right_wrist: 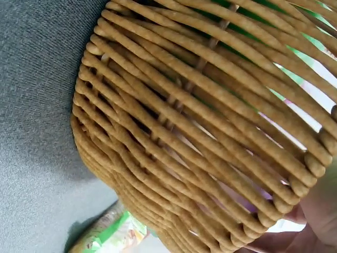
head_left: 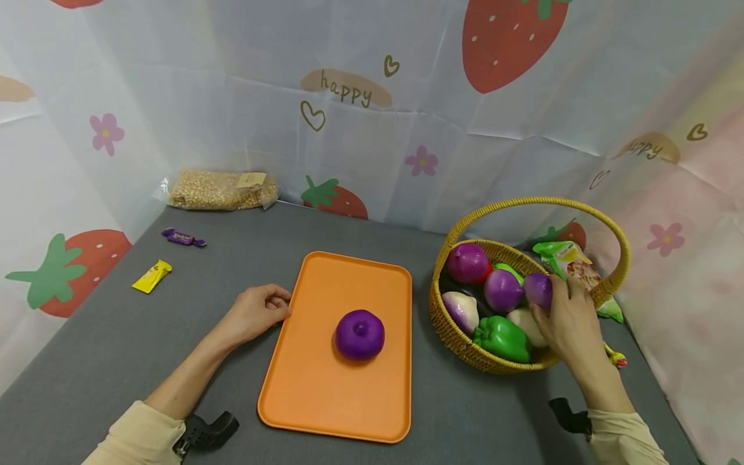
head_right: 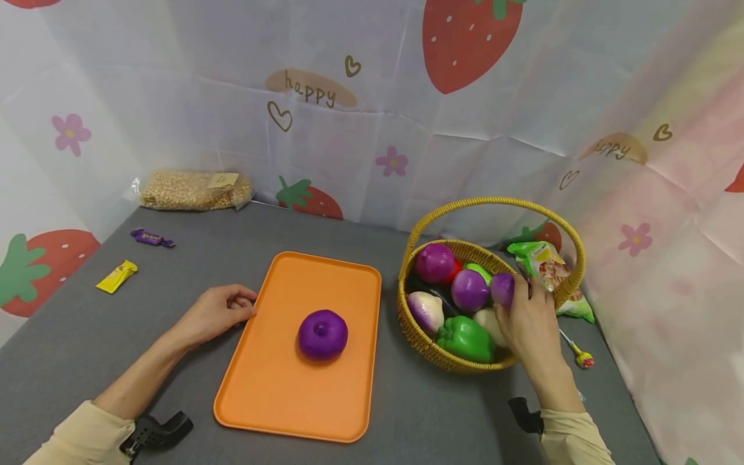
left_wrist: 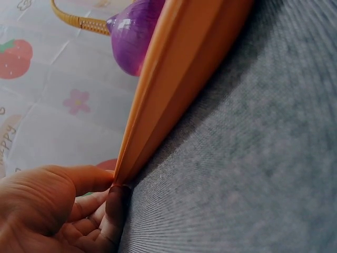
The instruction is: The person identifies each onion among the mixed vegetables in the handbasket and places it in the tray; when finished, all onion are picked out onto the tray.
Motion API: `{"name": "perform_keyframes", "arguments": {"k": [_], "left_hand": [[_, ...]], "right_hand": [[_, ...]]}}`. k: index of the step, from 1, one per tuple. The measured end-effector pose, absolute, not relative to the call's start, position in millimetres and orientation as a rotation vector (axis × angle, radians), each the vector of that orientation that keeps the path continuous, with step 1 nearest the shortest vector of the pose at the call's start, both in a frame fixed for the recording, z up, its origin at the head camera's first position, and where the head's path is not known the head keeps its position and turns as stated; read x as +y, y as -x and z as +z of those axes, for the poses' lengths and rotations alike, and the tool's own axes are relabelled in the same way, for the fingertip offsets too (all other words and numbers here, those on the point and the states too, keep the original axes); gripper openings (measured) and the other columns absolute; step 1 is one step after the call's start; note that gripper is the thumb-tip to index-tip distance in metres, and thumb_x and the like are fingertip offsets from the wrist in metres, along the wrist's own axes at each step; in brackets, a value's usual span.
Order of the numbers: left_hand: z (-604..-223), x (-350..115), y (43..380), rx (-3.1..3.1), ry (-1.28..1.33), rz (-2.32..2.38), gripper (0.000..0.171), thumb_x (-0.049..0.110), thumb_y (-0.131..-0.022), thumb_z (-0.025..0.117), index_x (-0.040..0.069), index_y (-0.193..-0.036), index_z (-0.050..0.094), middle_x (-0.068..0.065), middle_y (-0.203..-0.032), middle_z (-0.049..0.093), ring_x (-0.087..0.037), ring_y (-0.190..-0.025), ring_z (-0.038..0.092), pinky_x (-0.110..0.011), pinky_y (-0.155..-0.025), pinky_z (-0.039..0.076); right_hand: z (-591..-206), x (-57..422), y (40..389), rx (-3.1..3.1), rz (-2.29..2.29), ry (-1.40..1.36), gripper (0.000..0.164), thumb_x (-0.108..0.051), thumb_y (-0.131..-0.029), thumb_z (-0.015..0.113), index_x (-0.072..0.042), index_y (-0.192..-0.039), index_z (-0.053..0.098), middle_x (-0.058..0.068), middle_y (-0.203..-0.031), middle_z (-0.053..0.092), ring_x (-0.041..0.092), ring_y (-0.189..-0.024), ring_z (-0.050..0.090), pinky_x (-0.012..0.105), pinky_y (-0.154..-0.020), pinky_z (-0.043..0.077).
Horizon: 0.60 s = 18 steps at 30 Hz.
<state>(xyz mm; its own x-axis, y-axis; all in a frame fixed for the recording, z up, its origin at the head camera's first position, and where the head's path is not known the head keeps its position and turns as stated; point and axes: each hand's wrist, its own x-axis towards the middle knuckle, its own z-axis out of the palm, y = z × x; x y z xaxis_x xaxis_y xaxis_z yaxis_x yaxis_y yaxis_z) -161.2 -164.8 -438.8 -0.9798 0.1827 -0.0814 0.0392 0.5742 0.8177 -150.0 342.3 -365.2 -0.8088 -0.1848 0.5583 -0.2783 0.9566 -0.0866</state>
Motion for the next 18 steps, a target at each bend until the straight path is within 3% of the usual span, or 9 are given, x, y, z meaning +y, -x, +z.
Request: {"name": "perform_keyframes", "arguments": {"k": [6, 13, 18], "left_hand": [[-438.7, -164.2, 161.5, 2.650, -0.204, 1.378, 0.029, 0.015, -0.089, 0.063, 0.001, -0.113, 0.067, -0.008, -0.090, 0.070, -0.011, -0.072, 0.061, -0.027, -0.069, 0.047], [-439.5, -164.0, 161.9, 2.651, -0.194, 1.380, 0.029, 0.015, -0.088, 0.063, 0.001, -0.113, 0.067, -0.008, -0.090, 0.070, -0.011, -0.072, 0.061, -0.028, -0.069, 0.047], [-439.5, -165.1, 162.2, 2.648, -0.199, 1.378, 0.029, 0.015, -0.088, 0.063, 0.001, -0.113, 0.067, -0.008, -0.090, 0.070, -0.011, -0.072, 0.061, -0.027, -0.069, 0.047]], "right_hand": [[-366.9, 341.4, 150.3, -2.476, 0.197, -0.342, 0.057, -0.002, -0.072, 0.080, 0.013, -0.119, 0.052, 0.039, -0.107, 0.054, 0.059, -0.090, 0.055, 0.064, -0.080, 0.043], [-358.3, 329.0, 137.7, -2.487, 0.263, -0.269, 0.063, -0.018, -0.077, 0.076, -0.001, -0.133, 0.053, 0.032, -0.121, 0.054, 0.050, -0.096, 0.057, 0.065, -0.067, 0.046], [-353.6, 303.9, 120.9, -2.377, 0.334, -0.390, 0.061, -0.025, -0.075, 0.070, -0.005, -0.131, 0.058, 0.025, -0.121, 0.057, 0.039, -0.083, 0.062, 0.056, -0.056, 0.049]]}}
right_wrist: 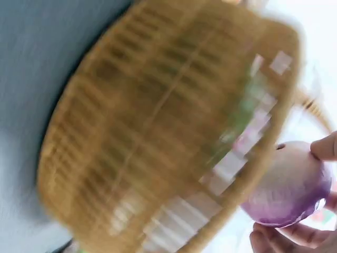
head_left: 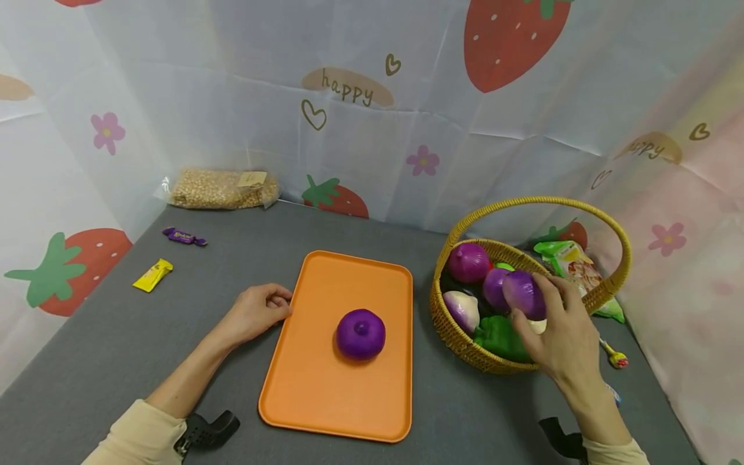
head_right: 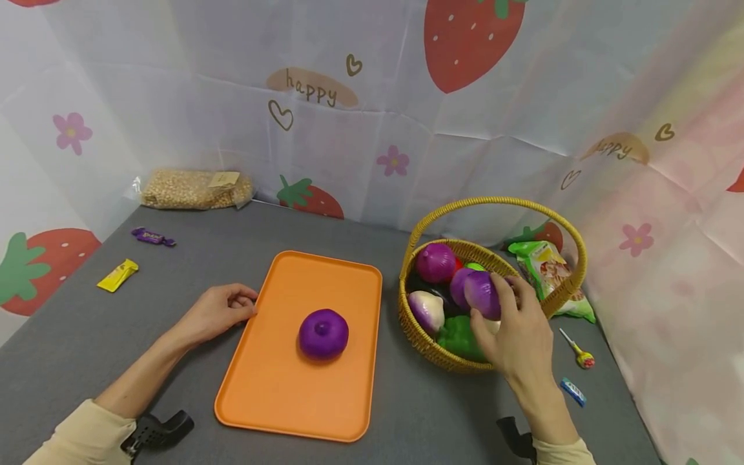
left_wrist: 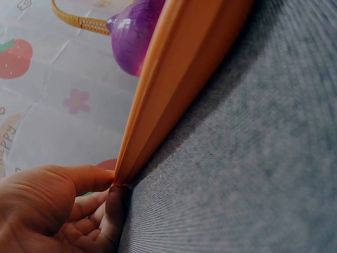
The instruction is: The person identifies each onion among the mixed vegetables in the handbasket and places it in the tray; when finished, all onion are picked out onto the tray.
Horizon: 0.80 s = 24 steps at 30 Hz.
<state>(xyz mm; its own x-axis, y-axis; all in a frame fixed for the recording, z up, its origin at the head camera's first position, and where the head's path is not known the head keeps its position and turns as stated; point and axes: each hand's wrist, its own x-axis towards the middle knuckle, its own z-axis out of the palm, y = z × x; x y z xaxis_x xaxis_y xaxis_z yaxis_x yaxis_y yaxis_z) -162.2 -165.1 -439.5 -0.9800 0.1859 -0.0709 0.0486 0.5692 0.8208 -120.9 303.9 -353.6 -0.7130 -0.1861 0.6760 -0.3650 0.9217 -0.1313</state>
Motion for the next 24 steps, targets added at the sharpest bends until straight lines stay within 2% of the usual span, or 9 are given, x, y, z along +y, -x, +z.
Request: {"name": "perform_keyframes", "arguments": {"k": [3, 8, 16, 24], "left_hand": [[-438.1, -165.3, 162.8, 2.643, -0.215, 1.396, 0.029, 0.014, -0.088, 0.063, 0.000, -0.113, 0.066, -0.009, -0.090, 0.070, -0.011, -0.072, 0.061, -0.026, -0.068, 0.047], [-436.9, -164.8, 161.9, 2.637, -0.222, 1.396, 0.030, 0.015, -0.089, 0.064, -0.001, -0.114, 0.066, -0.009, -0.090, 0.070, -0.012, -0.072, 0.061, -0.026, -0.067, 0.047], [-437.5, -163.3, 161.0, 2.634, -0.228, 1.393, 0.030, 0.014, -0.089, 0.064, -0.002, -0.114, 0.066, -0.010, -0.090, 0.070, -0.012, -0.072, 0.061, -0.027, -0.067, 0.047], [-436.3, -163.9, 160.8, 2.631, -0.234, 1.391, 0.030, 0.014, -0.089, 0.064, -0.002, -0.115, 0.065, -0.010, -0.091, 0.070, -0.012, -0.073, 0.061, -0.028, -0.068, 0.047]], "right_hand": [[-352.8, 283.5, 108.8, -2.360, 0.308, -0.528, 0.058, -0.028, -0.074, 0.066, -0.006, -0.127, 0.060, 0.023, -0.120, 0.057, 0.033, -0.079, 0.062, 0.048, -0.052, 0.050], [-360.6, 245.9, 87.9, -2.432, 0.254, -0.775, 0.058, -0.032, -0.071, 0.068, -0.011, -0.125, 0.062, 0.019, -0.123, 0.056, 0.026, -0.088, 0.061, 0.040, -0.064, 0.054], [-389.3, 205.5, 68.8, -2.495, 0.171, -1.104, 0.062, -0.032, -0.067, 0.086, -0.020, -0.121, 0.060, 0.012, -0.124, 0.054, 0.024, -0.101, 0.061, 0.038, -0.082, 0.055], [-404.7, 190.2, 64.0, -2.523, 0.117, -1.259, 0.060, -0.034, -0.071, 0.086, -0.024, -0.123, 0.058, 0.009, -0.126, 0.052, 0.023, -0.111, 0.057, 0.038, -0.087, 0.054]]}}
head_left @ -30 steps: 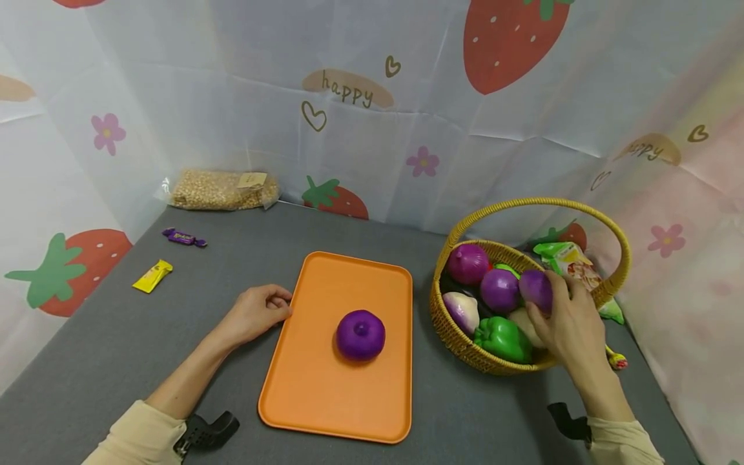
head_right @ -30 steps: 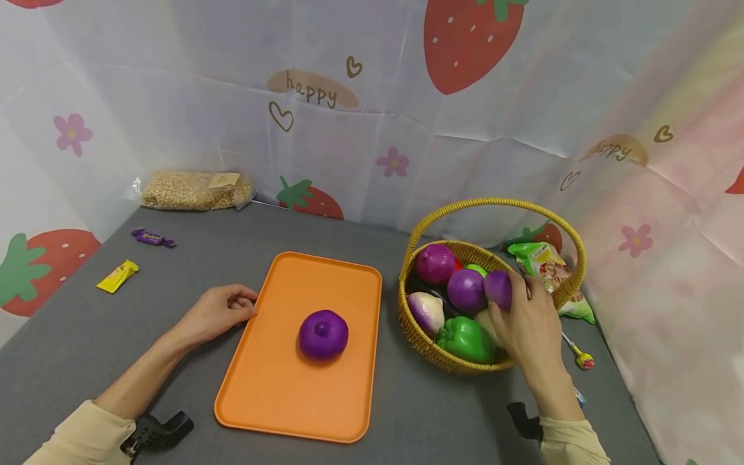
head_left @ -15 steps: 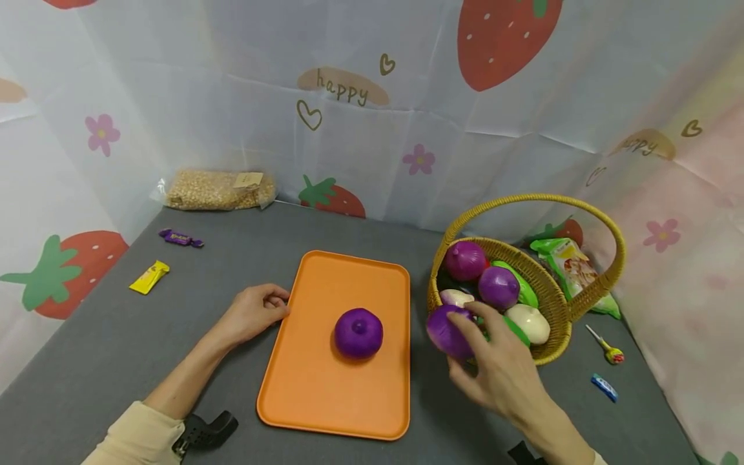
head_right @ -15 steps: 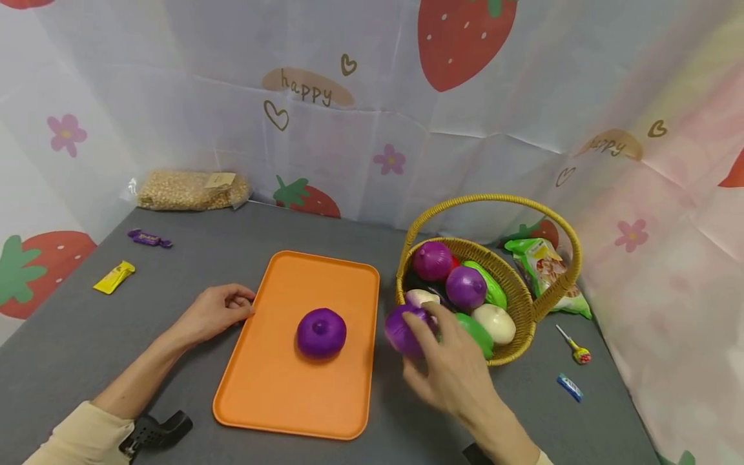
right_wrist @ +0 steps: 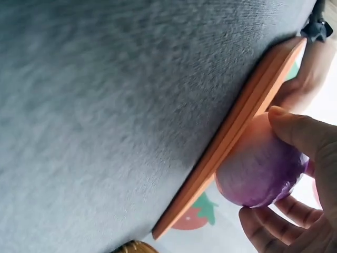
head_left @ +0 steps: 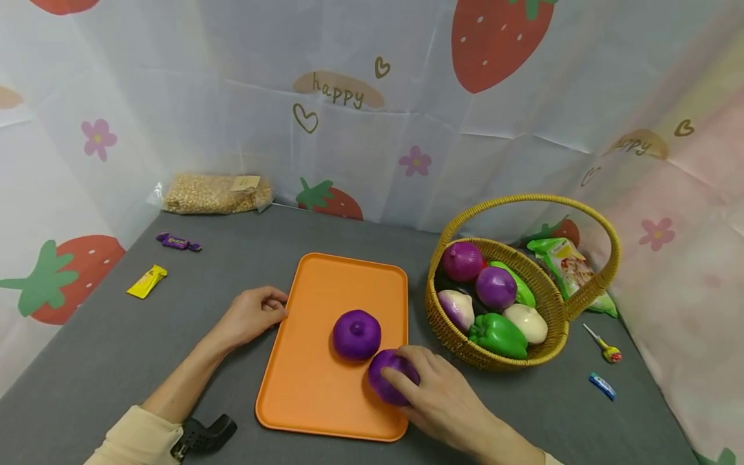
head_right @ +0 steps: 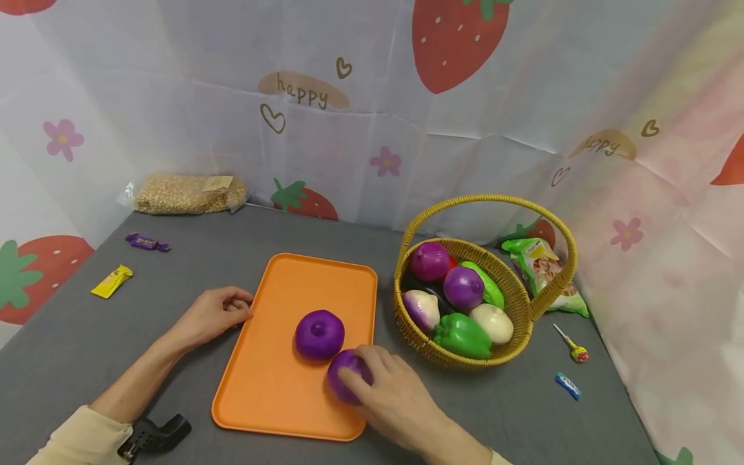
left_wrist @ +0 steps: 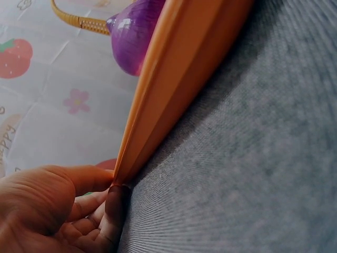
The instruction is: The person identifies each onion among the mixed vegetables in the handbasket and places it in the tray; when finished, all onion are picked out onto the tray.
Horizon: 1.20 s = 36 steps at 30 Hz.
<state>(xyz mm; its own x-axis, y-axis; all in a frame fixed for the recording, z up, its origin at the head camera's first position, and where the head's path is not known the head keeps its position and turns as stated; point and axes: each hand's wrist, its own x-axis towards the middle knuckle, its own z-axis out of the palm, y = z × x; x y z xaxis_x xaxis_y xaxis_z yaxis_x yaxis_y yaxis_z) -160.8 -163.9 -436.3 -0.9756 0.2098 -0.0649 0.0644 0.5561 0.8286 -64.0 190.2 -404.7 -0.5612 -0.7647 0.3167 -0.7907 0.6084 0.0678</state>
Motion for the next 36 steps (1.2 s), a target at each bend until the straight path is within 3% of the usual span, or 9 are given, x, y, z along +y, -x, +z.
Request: {"name": "perform_keyframes", "arguments": {"k": [12, 26, 36], "left_hand": [[-440.5, -165.5, 163.0, 2.615, -0.225, 1.381, 0.031, 0.016, -0.091, 0.062, -0.001, -0.117, 0.064, -0.010, -0.093, 0.069, -0.014, -0.074, 0.062, -0.032, -0.070, 0.049], [-438.4, -163.6, 162.3, 2.625, -0.211, 1.373, 0.030, 0.016, -0.090, 0.063, 0.000, -0.115, 0.065, -0.010, -0.092, 0.070, -0.011, -0.073, 0.062, -0.027, -0.070, 0.048], [-439.7, -164.7, 162.5, 2.636, -0.228, 1.375, 0.029, 0.016, -0.089, 0.064, 0.000, -0.113, 0.066, -0.010, -0.090, 0.070, -0.011, -0.072, 0.062, -0.026, -0.068, 0.047]], "right_hand": [[-406.1, 180.7, 62.4, -2.508, 0.149, -1.288, 0.050, -0.029, -0.079, 0.071, -0.023, -0.126, 0.058, 0.009, -0.127, 0.053, 0.022, -0.110, 0.057, 0.034, -0.084, 0.055], [-410.3, 163.9, 77.4, -2.496, 0.168, -1.253, 0.047, -0.024, -0.081, 0.076, -0.020, -0.125, 0.060, 0.012, -0.130, 0.053, 0.025, -0.114, 0.057, 0.033, -0.080, 0.057], [-408.7, 153.0, 98.1, -2.481, 0.092, -1.228, 0.050, -0.025, -0.080, 0.079, -0.020, -0.126, 0.059, 0.012, -0.131, 0.054, 0.027, -0.118, 0.057, 0.036, -0.088, 0.055]]}}
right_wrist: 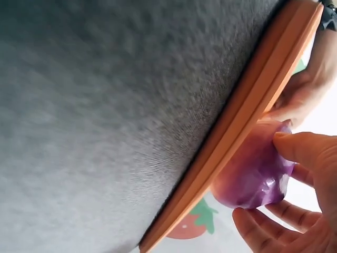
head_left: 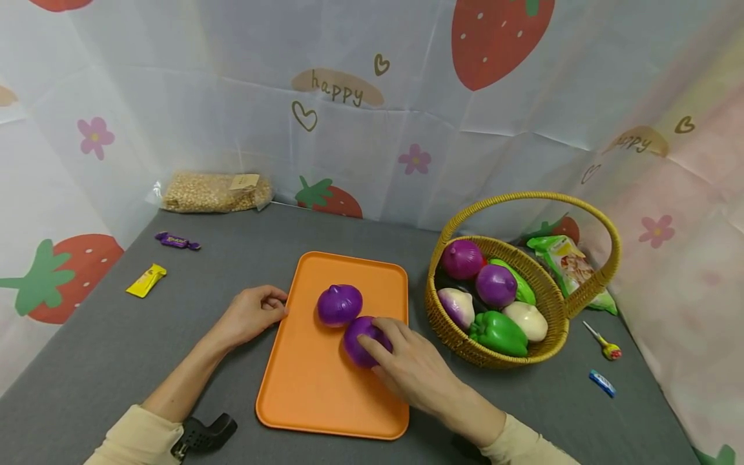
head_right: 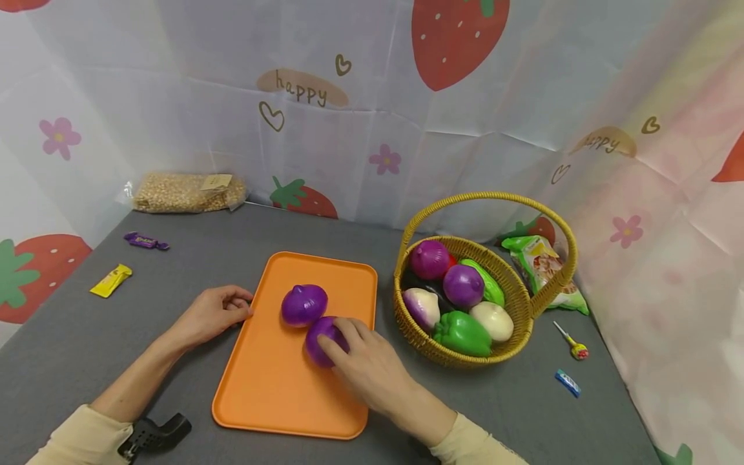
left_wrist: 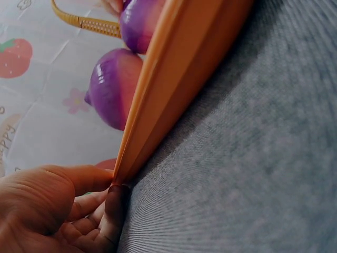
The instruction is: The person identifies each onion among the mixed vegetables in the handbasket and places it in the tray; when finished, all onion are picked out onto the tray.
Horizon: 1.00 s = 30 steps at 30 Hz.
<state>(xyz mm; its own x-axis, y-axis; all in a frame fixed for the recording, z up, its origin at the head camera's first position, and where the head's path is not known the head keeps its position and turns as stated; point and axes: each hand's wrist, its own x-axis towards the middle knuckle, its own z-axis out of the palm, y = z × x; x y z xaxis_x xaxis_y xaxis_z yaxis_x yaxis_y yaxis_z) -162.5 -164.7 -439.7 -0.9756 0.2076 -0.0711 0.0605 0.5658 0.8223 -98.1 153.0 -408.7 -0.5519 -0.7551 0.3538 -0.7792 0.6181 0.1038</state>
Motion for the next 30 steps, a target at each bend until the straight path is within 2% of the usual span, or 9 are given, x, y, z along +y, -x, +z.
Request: {"name": "perform_keyframes", "arguments": {"k": [12, 30], "left_hand": [[-439.2, -164.7, 162.2, 2.638, -0.224, 1.380, 0.029, 0.016, -0.089, 0.064, 0.000, -0.113, 0.066, -0.010, -0.090, 0.070, -0.010, -0.072, 0.062, -0.026, -0.069, 0.048], [-436.7, -164.1, 160.7, 2.620, -0.221, 1.396, 0.029, 0.016, -0.089, 0.064, 0.000, -0.114, 0.065, -0.010, -0.091, 0.070, -0.010, -0.071, 0.061, -0.026, -0.068, 0.047]], "right_hand": [[-404.6, 143.0, 105.7, -2.534, 0.066, -1.224, 0.051, -0.024, -0.084, 0.075, -0.022, -0.131, 0.055, 0.012, -0.134, 0.052, 0.026, -0.120, 0.055, 0.034, -0.076, 0.058], [-397.8, 146.0, 104.0, -2.512, 0.050, -1.224, 0.054, -0.027, -0.082, 0.077, -0.022, -0.131, 0.056, 0.013, -0.137, 0.051, 0.028, -0.121, 0.057, 0.035, -0.081, 0.058]]}}
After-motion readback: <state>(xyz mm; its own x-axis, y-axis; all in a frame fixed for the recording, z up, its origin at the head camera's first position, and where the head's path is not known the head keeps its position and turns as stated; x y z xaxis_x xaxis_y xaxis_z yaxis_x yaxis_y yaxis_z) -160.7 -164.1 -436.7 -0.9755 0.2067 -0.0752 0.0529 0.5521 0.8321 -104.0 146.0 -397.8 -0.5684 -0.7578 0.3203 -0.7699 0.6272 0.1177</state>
